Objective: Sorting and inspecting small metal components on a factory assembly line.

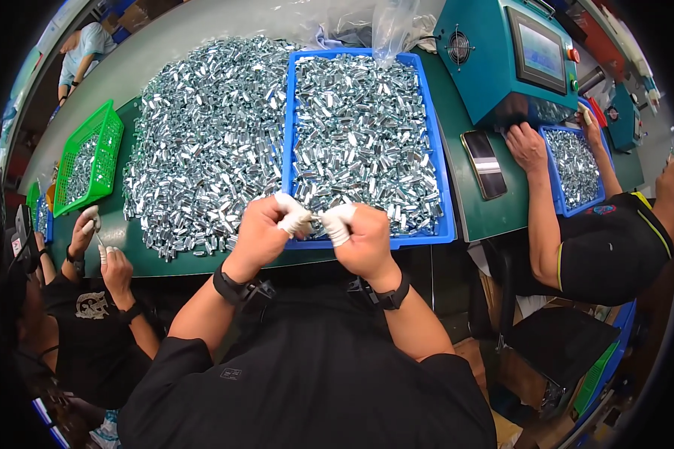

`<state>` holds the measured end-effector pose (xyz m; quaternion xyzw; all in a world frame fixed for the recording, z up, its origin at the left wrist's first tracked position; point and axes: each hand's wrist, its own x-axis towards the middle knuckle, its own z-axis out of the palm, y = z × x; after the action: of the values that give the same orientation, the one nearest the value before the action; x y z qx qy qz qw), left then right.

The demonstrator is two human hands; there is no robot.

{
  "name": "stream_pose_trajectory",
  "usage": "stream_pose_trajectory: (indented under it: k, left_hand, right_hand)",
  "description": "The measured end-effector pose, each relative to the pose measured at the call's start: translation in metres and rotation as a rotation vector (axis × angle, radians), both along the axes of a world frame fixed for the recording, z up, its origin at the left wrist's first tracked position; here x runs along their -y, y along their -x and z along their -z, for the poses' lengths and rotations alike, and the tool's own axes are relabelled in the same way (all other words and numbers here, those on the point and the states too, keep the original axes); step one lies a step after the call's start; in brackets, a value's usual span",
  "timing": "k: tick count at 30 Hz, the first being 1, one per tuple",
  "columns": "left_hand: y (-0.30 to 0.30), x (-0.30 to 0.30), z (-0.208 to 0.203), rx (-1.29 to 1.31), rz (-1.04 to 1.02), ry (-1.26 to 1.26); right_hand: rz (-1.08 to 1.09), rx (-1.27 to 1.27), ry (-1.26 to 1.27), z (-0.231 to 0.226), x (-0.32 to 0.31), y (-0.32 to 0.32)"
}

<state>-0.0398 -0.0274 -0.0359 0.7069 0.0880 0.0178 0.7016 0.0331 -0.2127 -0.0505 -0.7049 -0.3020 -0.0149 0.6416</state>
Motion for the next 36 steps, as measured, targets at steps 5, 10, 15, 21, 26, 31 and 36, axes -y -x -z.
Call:
stream_pose_trajectory:
  k: [5, 10, 15, 21, 26, 31, 36]
  left_hand:
    - [0.000, 0.010, 0.000, 0.085, 0.014, -0.136]
    - [-0.006, 0.012, -0.010, 0.296, -0.043, -0.286]
    - [-0.004, 0.005, -0.007, 0.363, -0.019, -0.359]
    - [-0.006, 0.010, -0.016, 0.367, -0.041, -0.356]
    - [-0.009, 0.004, -0.014, 0.456, 0.035, -0.362]
    - [-0.011, -0.010, -0.011, 0.151, -0.083, -0.153]
    - [-0.019, -0.012, -0.023, 0.245, -0.081, -0.236]
  right_hand:
    - [-0.109, 0.035, 0.061, -0.002, 0.001, -0.004]
    - [-0.168, -0.130, 0.020, -0.003, 0.002, -0.007]
    - [-0.155, -0.054, 0.042, -0.006, 0.000, -0.007]
    - [-0.153, -0.093, 0.018, -0.006, -0.001, -0.006]
    - [-0.075, 0.008, -0.001, 0.005, -0.001, -0.001]
    - [0.007, -0.181, -0.222, 0.011, 0.002, 0.003]
    - [0.040, -0.106, -0.191, 0.010, 0.006, 0.006]
